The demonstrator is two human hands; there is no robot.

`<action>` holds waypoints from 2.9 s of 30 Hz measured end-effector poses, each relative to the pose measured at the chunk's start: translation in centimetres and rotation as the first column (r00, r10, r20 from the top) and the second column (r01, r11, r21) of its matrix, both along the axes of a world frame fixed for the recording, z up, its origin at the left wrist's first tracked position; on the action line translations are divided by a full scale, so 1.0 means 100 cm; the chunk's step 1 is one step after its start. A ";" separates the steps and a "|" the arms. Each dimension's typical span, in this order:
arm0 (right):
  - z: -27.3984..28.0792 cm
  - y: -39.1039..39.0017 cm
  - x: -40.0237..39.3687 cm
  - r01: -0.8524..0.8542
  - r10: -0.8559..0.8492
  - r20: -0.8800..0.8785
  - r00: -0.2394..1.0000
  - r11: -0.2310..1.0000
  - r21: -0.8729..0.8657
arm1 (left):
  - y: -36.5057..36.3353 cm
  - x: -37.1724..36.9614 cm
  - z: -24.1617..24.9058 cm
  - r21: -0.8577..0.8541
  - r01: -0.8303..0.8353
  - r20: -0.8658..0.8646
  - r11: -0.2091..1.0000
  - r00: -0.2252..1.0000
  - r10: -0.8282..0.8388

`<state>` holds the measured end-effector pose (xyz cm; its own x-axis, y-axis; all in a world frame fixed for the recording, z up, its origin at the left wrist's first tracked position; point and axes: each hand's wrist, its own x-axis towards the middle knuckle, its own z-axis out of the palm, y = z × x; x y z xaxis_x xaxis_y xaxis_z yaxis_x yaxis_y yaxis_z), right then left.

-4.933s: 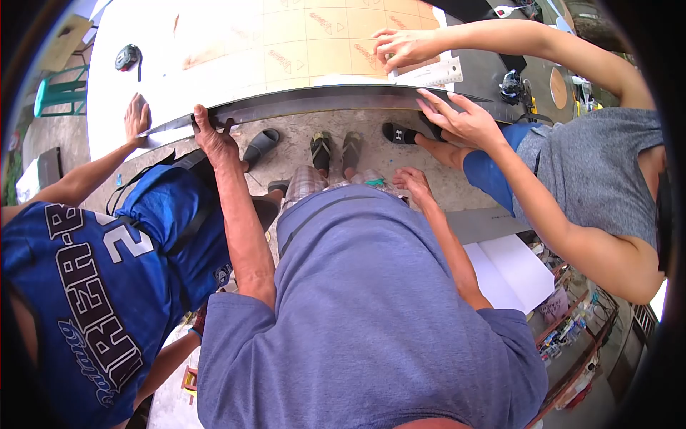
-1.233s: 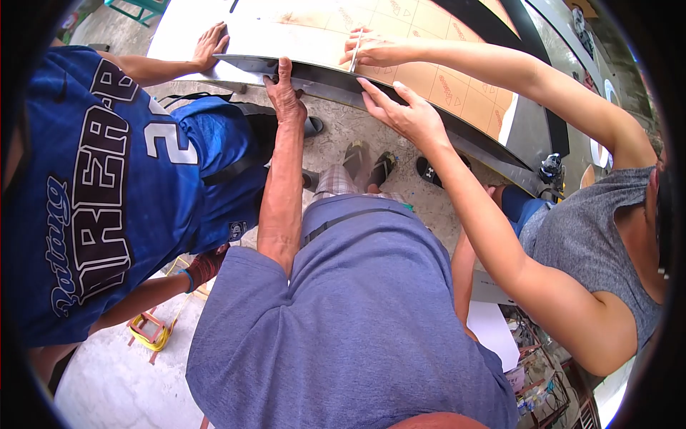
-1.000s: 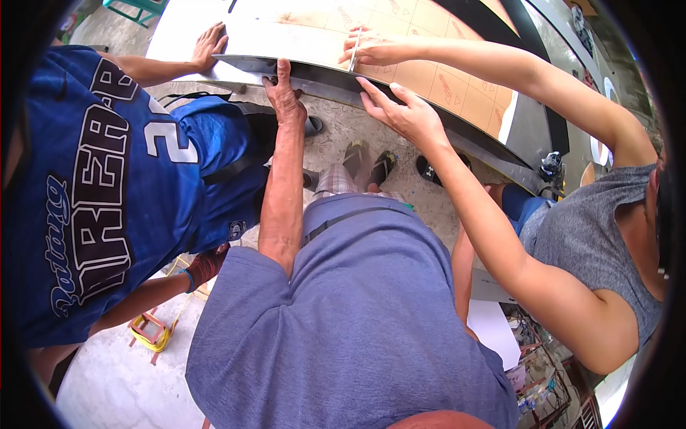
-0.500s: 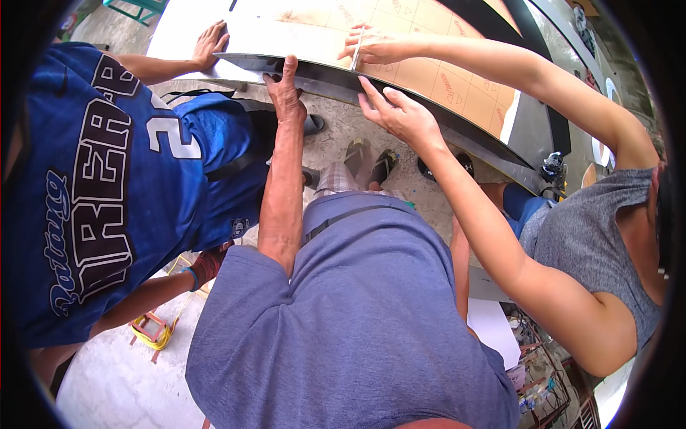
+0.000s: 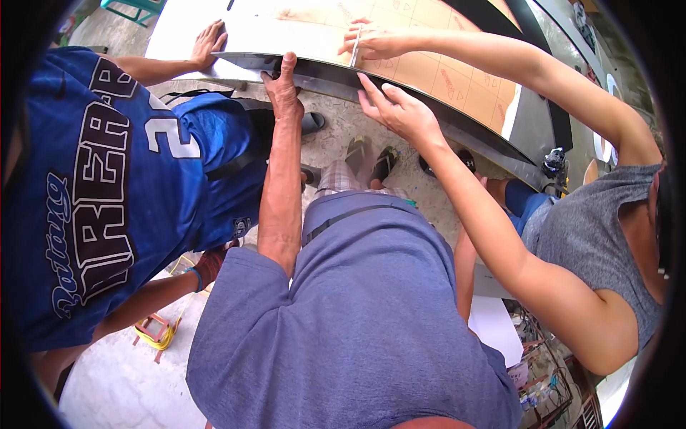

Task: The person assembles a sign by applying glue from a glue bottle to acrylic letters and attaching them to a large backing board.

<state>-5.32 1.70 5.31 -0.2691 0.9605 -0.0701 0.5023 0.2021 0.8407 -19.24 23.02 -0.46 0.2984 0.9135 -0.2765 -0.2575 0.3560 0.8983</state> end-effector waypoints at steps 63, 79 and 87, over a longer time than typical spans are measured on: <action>0.010 0.020 -0.009 -0.057 0.110 0.438 0.892 0.989 -0.133 | 0.019 -0.002 -0.023 -0.022 0.001 0.009 1.000 1.000 -0.001; 0.001 0.022 -0.002 -0.065 0.088 0.316 0.945 0.994 -0.082 | 0.010 -0.004 -0.035 -0.028 -0.063 0.025 0.998 0.998 0.064; 0.000 0.017 -0.002 -0.064 0.073 0.263 0.962 0.997 -0.042 | 0.005 -0.005 -0.031 0.052 -0.026 -0.051 0.998 0.998 0.029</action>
